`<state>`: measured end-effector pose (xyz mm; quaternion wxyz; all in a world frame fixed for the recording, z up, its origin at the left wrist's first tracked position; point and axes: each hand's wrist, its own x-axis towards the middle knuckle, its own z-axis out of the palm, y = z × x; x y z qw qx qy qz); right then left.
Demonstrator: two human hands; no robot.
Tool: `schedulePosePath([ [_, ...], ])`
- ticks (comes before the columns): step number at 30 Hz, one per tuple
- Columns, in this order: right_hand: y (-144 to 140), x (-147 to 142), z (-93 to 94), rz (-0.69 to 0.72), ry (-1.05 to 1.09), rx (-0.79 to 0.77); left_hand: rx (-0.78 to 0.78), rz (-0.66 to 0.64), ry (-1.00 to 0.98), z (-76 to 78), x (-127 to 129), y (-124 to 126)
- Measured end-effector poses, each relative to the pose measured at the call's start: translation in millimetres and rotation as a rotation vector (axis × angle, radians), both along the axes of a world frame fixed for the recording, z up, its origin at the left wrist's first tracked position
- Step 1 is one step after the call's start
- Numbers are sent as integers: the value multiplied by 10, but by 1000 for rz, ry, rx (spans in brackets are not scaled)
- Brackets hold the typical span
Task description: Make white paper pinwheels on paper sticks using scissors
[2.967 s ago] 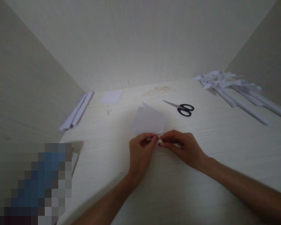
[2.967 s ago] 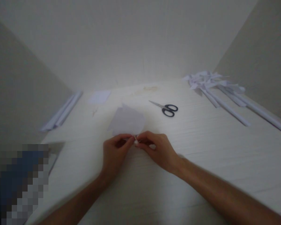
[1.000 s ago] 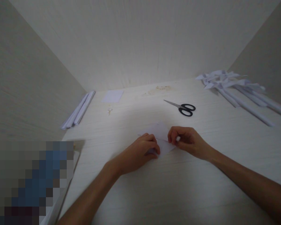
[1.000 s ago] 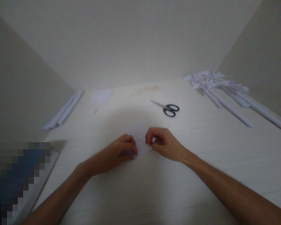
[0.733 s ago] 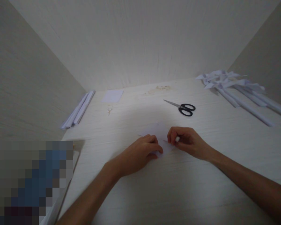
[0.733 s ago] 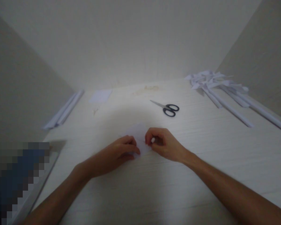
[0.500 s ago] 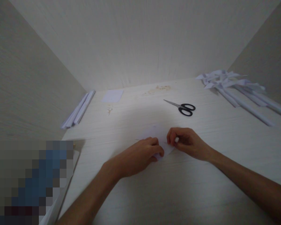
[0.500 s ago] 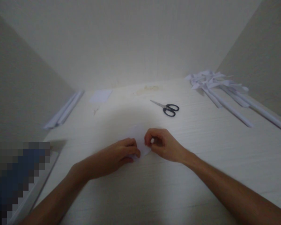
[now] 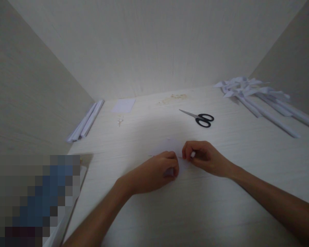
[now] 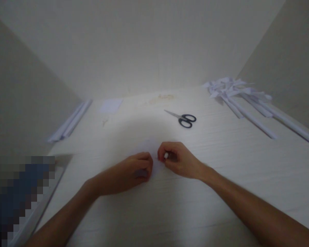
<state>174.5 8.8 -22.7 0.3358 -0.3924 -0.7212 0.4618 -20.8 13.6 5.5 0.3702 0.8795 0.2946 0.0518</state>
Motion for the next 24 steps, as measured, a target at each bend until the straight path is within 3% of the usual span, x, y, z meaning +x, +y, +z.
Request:
schedulePosePath([
  [4, -2, -5, 13, -6, -14, 3, -66, 37, -90, -26, -16, 10],
  [10, -7, -8, 17, 3, -18, 12, -164, 325, -145, -79, -41, 19],
  [19, -26, -10, -11, -74, -9, -36, -281, 708, -422, -164, 73, -1],
  [24, -30, 6, -5, -37, 74, -141, -384, 756, -463, -167, 80, 14],
])
